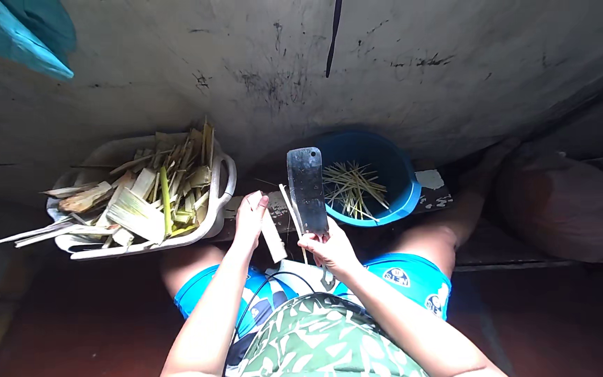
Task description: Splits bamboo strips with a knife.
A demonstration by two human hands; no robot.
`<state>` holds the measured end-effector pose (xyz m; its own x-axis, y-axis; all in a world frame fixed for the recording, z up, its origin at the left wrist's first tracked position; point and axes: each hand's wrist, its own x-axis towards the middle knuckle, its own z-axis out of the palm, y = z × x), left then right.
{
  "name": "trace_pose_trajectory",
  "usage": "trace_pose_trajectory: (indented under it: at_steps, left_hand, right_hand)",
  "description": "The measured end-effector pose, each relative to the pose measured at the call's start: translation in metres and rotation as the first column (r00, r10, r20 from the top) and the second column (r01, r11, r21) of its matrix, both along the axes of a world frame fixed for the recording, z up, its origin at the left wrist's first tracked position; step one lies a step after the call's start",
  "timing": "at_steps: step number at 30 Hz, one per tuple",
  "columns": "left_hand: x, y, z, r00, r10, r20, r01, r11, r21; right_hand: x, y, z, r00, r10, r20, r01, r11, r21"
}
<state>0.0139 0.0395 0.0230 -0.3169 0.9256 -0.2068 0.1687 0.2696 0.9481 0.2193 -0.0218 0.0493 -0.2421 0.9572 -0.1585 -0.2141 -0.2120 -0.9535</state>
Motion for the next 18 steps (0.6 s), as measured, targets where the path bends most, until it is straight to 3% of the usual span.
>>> trace_pose_trajectory:
  at_steps: [5, 9, 11, 13, 16, 18]
  left_hand:
    - [-0.024, 0.048, -0.047, 0.883, -0.259, -0.392, 0.167, 0.953, -0.253]
    - [-0.018, 0.057, -0.058, 0.765, -0.357, -0.536, 0.172, 0.915, -0.364]
    - [-0.009, 0.051, -0.059, 0.744, -0.281, -0.606, 0.112, 0.947, -0.301]
    - [0.000, 0.038, -0.051, 0.756, -0.167, -0.633, 0.101, 0.985, -0.140]
    - [0.021, 0.004, -0.023, 0.908, -0.136, -0.395, 0.147, 0.989, -0.003]
    - [0.037, -0.022, -0.002, 0.989, -0.146, 0.024, 0.146, 0.989, 0.003]
  right_hand:
    - [0.002, 0.000, -0.003, 1.000, -0.031, 0.002, 0.031, 0.999, -0.020]
    - [0.002, 0.000, -0.004, 0.997, -0.068, 0.031, 0.067, 0.998, 0.013]
    - [0.003, 0.000, -0.007, 0.995, -0.088, 0.055, 0.085, 0.995, 0.057]
    - [0.003, 0.001, -0.010, 0.990, -0.104, 0.091, 0.095, 0.991, 0.095]
    - [0.001, 0.001, -0.013, 0.978, -0.152, 0.143, 0.131, 0.980, 0.150]
    - [-0.002, 0.001, -0.013, 0.972, -0.180, 0.152, 0.154, 0.974, 0.168]
